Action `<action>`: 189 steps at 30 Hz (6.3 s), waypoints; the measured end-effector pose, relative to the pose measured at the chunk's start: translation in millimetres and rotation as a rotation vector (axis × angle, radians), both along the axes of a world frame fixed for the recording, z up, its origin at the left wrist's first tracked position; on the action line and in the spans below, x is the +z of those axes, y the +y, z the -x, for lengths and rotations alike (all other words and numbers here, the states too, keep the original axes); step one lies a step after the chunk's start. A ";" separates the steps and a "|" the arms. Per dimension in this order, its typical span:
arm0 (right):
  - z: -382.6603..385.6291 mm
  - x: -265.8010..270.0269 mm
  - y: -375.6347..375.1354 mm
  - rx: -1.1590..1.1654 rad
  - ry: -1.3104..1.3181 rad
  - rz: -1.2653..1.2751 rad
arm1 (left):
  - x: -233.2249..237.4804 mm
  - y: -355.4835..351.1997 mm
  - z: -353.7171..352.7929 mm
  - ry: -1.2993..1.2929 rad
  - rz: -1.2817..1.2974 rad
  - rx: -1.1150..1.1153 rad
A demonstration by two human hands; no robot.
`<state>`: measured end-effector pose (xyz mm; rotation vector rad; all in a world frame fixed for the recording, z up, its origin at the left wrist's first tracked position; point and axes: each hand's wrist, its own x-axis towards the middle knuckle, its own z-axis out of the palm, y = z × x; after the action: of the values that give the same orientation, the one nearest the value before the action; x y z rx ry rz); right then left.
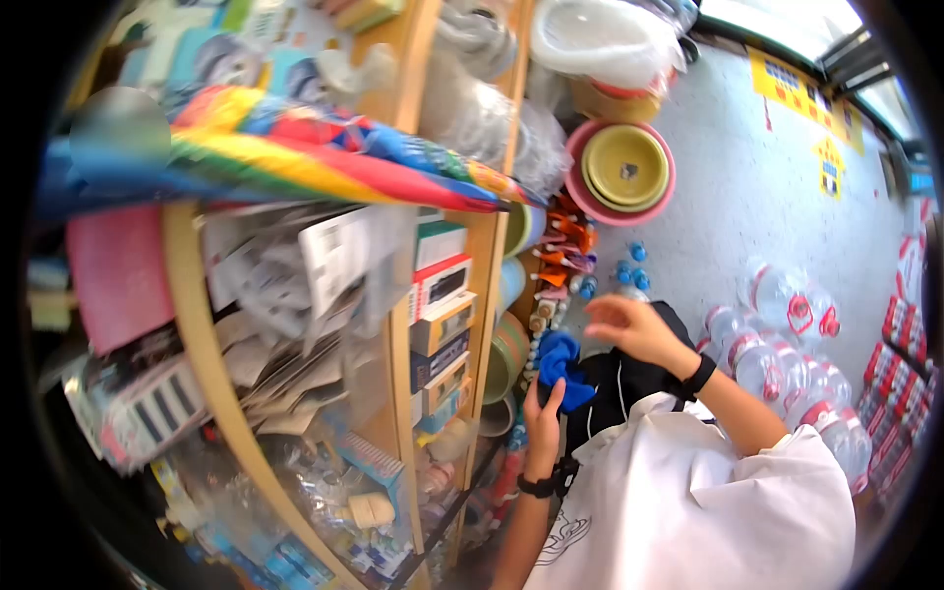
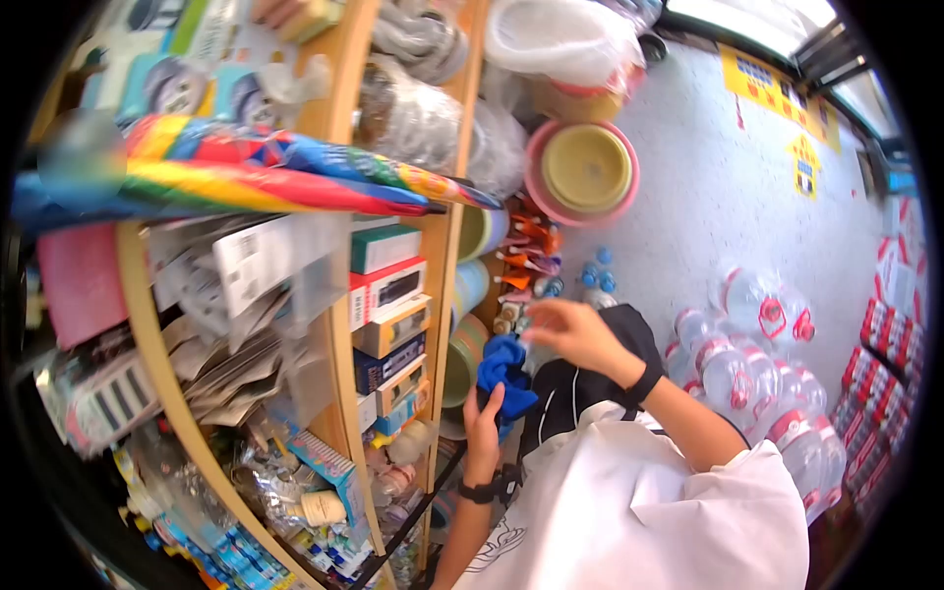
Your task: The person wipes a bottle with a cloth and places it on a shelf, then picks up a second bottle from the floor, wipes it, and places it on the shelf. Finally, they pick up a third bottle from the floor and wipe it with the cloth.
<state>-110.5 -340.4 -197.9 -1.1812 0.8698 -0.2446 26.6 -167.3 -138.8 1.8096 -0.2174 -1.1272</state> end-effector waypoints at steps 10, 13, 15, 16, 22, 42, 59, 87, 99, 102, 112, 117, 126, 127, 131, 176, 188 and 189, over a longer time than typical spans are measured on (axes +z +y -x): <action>66.7 -109.2 85.9 -0.276 -0.156 -0.370 | -144.5 -11.0 38.0 0.542 -0.172 -0.210; 89.7 -140.7 102.4 -0.414 0.004 -0.485 | -183.8 1.8 54.3 0.476 -0.279 -0.282; 101.1 -165.6 119.0 -0.497 0.084 -0.467 | -218.4 14.1 62.9 0.383 -0.245 -0.302; 103.5 -178.3 124.2 -0.604 0.087 -0.430 | -235.6 21.3 65.9 0.336 -0.271 -0.277; 130.6 -243.4 144.1 -0.647 0.121 -0.492 | -289.5 38.3 80.9 0.366 -0.321 -0.194; 154.6 -300.0 151.9 -0.703 0.096 -0.493 | -387.1 -6.1 83.0 0.077 -0.181 -0.510; 227.5 -406.0 155.1 -0.867 0.431 -0.580 | -664.4 -176.8 45.4 -0.054 -0.384 -0.601; 248.5 -471.1 155.9 -1.075 0.468 -0.850 | -790.8 -256.3 65.2 -0.140 -0.412 -0.518; 218.6 -456.4 146.8 -1.153 0.519 -0.652 | -737.9 -205.2 76.7 -0.803 -0.019 -0.775; 216.3 -440.2 148.0 -1.143 0.518 -0.610 | -696.4 -180.1 81.4 -0.737 0.064 -0.714; 188.8 -324.0 107.0 -0.577 0.783 0.076 | -524.9 -79.9 81.6 -0.608 0.072 -0.357; 167.7 -184.0 77.3 -0.206 -0.107 -0.485 | -350.1 -25.3 72.9 -0.488 -0.067 -0.366; 48.3 16.7 95.3 0.028 0.065 0.599 | -65.3 50.0 21.1 0.123 0.044 -0.306; 48.9 19.3 102.1 0.044 0.089 0.589 | -58.2 47.2 24.4 0.394 0.023 -0.168; 27.3 116.9 123.1 -0.206 0.165 1.148 | 53.8 108.6 -3.3 -0.172 0.195 -0.433; -109.4 273.2 297.6 -0.019 -0.543 0.624 | 158.2 228.8 -1.1 -0.405 0.605 0.212; -109.2 300.3 283.6 -0.182 -0.535 0.367 | 148.0 241.3 -4.2 -0.466 0.756 0.181; -108.7 300.2 283.0 -0.187 -0.499 0.394 | 148.2 242.0 -5.3 -0.531 0.732 0.171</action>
<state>-1.9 -57.3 102.3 -1.3183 0.4985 -0.8560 31.9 74.7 9.4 1.3792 -0.6769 -0.3397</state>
